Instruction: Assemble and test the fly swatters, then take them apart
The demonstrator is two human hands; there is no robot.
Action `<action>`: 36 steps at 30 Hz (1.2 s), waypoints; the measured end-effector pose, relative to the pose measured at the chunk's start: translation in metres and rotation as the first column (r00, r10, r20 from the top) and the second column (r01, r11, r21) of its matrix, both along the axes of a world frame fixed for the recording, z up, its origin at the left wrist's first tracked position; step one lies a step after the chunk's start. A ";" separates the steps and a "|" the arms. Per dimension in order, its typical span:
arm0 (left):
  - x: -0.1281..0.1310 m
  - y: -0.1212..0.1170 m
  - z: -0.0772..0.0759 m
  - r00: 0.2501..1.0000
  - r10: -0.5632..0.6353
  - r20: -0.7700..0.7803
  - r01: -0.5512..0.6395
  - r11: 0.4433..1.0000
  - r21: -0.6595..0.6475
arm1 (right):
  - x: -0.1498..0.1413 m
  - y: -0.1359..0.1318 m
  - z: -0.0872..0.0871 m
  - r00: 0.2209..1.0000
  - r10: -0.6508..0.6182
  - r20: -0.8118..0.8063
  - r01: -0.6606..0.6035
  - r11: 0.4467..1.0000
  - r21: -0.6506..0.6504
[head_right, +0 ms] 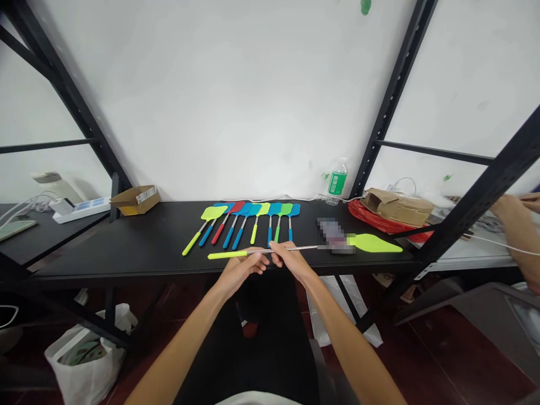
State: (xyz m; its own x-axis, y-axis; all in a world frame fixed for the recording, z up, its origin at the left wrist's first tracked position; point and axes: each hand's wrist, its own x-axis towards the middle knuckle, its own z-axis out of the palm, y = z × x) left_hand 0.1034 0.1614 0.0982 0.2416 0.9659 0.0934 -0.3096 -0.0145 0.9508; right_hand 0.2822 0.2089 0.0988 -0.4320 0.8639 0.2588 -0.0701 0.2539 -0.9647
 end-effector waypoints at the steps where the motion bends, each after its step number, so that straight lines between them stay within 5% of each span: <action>1: 0.005 0.000 0.001 1.000 0.010 -0.028 -0.010 1.000 -0.003 | 0.001 0.001 -0.001 1.000 -0.002 -0.015 0.002 1.000 -0.009; 8: 0.021 0.003 0.008 0.986 0.165 -0.030 -0.166 0.986 -0.033 | 0.004 0.002 -0.002 0.995 0.039 -0.088 -0.040 0.999 -0.012; 20: 0.007 0.002 0.006 0.984 0.173 0.051 -0.172 0.985 -0.020 | 0.006 0.002 0.002 0.997 0.042 -0.061 -0.043 0.999 -0.024; 23: -0.010 0.003 0.005 0.976 0.202 0.083 -0.201 0.979 -0.021 | 0.007 0.004 0.001 0.996 0.022 -0.082 -0.027 0.997 -0.066; 30: -0.076 0.006 0.010 0.903 0.407 0.141 -0.402 0.914 -0.061 | 0.008 0.011 0.000 0.889 -0.162 -0.428 0.039 0.959 -0.282; 36: -0.093 0.006 0.014 0.902 0.405 0.152 -0.391 0.913 -0.114 | 0.008 0.012 -0.003 0.830 -0.240 -0.503 0.059 0.935 -0.349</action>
State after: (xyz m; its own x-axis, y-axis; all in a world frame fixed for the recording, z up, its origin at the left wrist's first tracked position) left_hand 0.0103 0.1672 0.1124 -0.1774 0.9840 0.0179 -0.4491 -0.0972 0.8882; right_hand 0.2901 0.2209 0.0955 -0.1647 0.9790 0.1203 -0.5781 0.0030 -0.8159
